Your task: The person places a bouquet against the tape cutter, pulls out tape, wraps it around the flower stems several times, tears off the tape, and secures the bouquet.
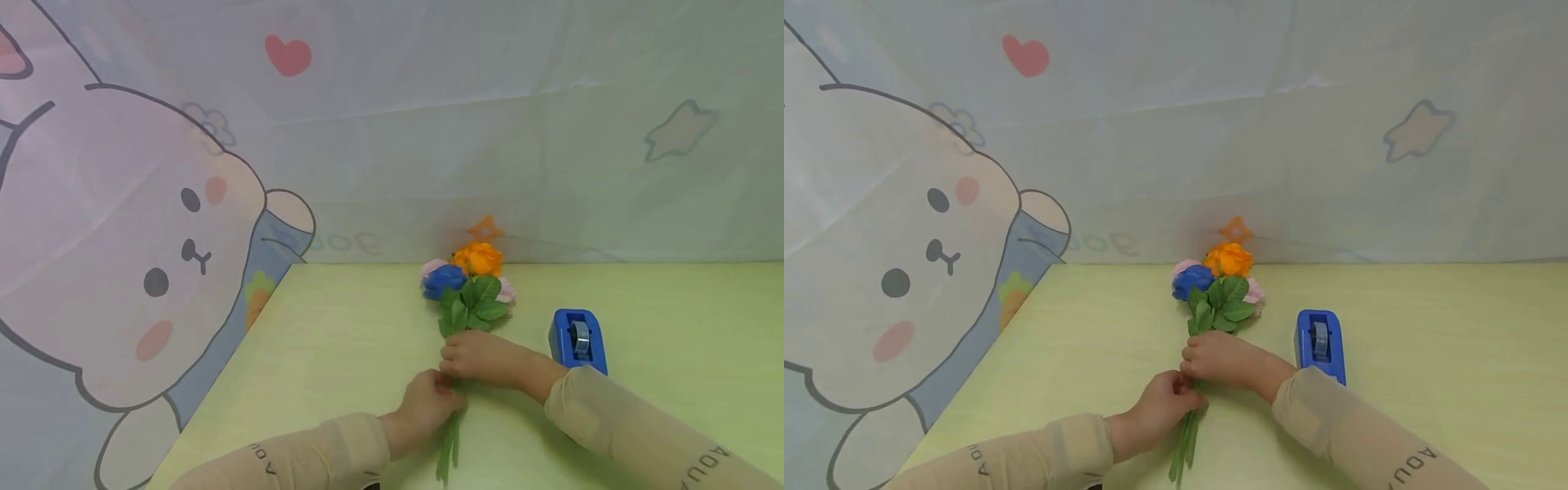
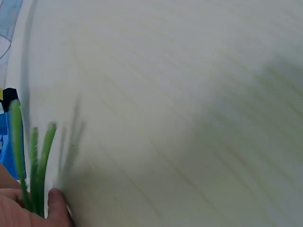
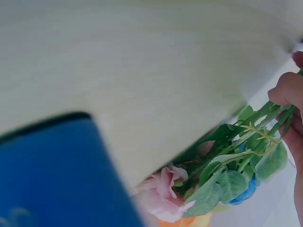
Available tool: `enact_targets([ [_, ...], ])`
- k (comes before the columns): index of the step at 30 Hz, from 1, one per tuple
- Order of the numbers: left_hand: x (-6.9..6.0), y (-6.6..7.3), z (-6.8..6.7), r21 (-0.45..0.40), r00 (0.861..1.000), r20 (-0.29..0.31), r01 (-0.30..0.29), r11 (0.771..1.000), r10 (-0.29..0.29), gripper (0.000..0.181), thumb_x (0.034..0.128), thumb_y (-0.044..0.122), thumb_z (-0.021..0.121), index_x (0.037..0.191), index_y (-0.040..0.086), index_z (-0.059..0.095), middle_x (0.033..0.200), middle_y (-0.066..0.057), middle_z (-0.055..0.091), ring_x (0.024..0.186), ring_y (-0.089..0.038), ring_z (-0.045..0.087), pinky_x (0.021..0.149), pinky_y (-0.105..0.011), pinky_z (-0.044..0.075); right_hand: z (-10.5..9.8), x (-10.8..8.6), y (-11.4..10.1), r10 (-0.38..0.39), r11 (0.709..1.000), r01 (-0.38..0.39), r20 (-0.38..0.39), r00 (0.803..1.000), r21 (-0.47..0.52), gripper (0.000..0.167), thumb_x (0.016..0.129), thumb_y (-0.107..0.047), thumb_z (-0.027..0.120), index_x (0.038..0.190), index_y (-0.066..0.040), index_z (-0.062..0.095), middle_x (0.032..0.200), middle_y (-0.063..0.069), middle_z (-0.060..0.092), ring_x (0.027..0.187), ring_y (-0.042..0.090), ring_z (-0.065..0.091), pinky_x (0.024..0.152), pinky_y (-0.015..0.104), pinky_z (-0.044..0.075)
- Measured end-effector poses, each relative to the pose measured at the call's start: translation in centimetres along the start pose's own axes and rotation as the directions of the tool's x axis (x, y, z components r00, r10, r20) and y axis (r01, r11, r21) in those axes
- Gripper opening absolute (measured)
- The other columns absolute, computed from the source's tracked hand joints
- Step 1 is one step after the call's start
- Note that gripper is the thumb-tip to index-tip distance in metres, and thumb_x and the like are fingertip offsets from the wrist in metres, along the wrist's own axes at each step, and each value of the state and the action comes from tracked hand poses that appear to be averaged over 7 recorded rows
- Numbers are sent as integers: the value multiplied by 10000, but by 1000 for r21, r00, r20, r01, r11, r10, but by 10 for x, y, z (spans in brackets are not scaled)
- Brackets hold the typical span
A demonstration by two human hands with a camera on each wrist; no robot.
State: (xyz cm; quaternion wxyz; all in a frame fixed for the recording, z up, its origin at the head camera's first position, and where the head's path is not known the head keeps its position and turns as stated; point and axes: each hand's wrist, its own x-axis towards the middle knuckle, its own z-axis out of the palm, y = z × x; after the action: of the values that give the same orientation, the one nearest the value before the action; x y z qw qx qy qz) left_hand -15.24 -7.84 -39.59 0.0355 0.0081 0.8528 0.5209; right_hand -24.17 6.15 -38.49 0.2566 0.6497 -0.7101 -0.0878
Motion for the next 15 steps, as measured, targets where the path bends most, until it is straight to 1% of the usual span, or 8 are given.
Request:
enact_targets([
  [1,1,0,0,-30,1000,9,10,1000,-10,108,720,4,622,725,38,520,645,21,460,592,-101,416,537,-229,362,-1,1,0,2,1000,-2,-8,1000,-7,198,732,-42,708,766,-166,558,694,-62,452,670,92,420,608,190,362],
  [4,3,-1,-2,-128,997,65,39,991,-31,205,780,23,570,629,82,445,554,22,407,508,-103,382,503,-221,314,-6,5,0,9,1000,-10,-32,999,-12,222,721,-23,706,765,-165,542,695,-64,440,676,92,416,616,192,360],
  [7,0,-3,-5,-242,987,144,108,964,-74,258,861,59,528,613,77,462,510,9,434,452,-99,408,495,-209,351,-9,8,-1,13,1000,-13,-43,999,2,239,721,-16,708,746,-168,525,685,-68,424,671,88,408,612,186,350],
  [9,-3,-4,-6,-302,975,195,162,939,-106,257,905,75,493,649,55,483,537,-4,455,470,-98,434,509,-206,379,-10,8,-3,7,1000,-8,-37,999,-8,241,727,-23,710,743,-171,520,683,-68,420,670,86,406,613,182,346],
  [11,-7,-4,-8,-341,961,240,218,914,-139,233,958,100,446,744,28,503,601,-17,479,510,-111,459,521,-219,410,-10,7,-4,2,1000,-2,-26,1000,-22,238,733,-31,711,746,-172,520,686,-67,422,672,86,409,615,180,348],
  [13,-11,-3,-11,-359,948,272,257,897,-163,220,996,116,393,858,-13,507,666,-34,494,562,-121,477,540,-234,431,-11,6,-4,3,999,-3,-12,1000,-38,228,741,-41,709,759,-173,524,699,-65,428,682,88,416,619,181,357],
  [15,-12,0,-14,-369,938,302,282,886,-173,243,1017,133,354,943,-51,495,712,-45,495,601,-128,485,566,-244,444,-12,4,-4,8,999,-8,-3,1000,-53,222,744,-52,711,771,-173,526,710,-63,435,691,92,422,624,184,367],
])
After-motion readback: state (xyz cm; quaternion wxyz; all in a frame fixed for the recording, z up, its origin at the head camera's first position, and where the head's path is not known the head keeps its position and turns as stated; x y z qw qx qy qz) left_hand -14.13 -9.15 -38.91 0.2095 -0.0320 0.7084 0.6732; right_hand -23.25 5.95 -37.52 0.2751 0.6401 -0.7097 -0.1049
